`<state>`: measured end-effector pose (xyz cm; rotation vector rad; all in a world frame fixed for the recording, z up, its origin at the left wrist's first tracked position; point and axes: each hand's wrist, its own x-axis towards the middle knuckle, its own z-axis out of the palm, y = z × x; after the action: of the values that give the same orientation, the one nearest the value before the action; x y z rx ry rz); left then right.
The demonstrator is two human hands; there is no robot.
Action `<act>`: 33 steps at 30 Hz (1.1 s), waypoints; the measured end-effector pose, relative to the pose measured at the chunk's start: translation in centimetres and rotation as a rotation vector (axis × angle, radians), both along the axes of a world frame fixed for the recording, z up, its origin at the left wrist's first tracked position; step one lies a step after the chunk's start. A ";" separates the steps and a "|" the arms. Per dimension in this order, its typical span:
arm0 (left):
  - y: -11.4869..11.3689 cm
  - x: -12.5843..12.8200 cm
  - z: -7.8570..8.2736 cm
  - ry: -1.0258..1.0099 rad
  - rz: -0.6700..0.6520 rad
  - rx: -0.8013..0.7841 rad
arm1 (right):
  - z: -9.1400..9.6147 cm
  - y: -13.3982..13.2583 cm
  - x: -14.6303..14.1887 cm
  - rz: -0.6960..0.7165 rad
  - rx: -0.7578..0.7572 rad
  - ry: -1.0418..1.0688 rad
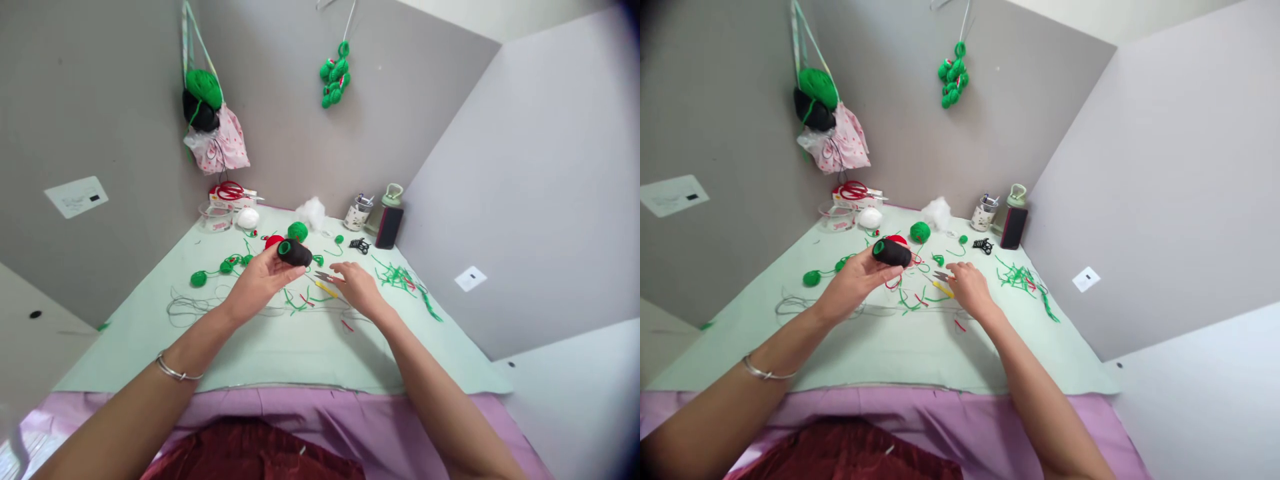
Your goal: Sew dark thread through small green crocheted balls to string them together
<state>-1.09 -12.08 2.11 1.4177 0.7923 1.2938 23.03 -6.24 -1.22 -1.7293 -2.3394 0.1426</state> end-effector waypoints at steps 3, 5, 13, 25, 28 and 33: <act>0.4 -0.1 -0.5 -0.069 -0.019 -0.042 | -1.3 1.5 0.3 0.021 -0.043 -0.265; 0.6 0.0 -0.7 -0.122 -0.022 -0.065 | -1.9 2.0 0.1 0.034 -0.067 -0.285; 1.9 -0.4 -0.8 -0.455 0.023 -0.290 | -2.9 3.5 0.9 0.032 -0.055 -0.223; 4.4 0.5 -1.3 -0.334 0.090 -0.223 | 2.4 -0.7 -0.7 0.195 -0.322 0.720; 4.7 1.3 -1.3 -0.282 0.092 -0.178 | 2.8 -2.0 -2.2 0.292 -0.335 0.675; 4.7 2.4 -1.3 -0.213 0.067 -0.165 | 2.8 -2.4 -4.3 0.348 -0.305 0.664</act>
<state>1.27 -7.35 0.81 1.1107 0.7880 1.3712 18.73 -8.65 1.62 -1.1020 -2.1301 1.0067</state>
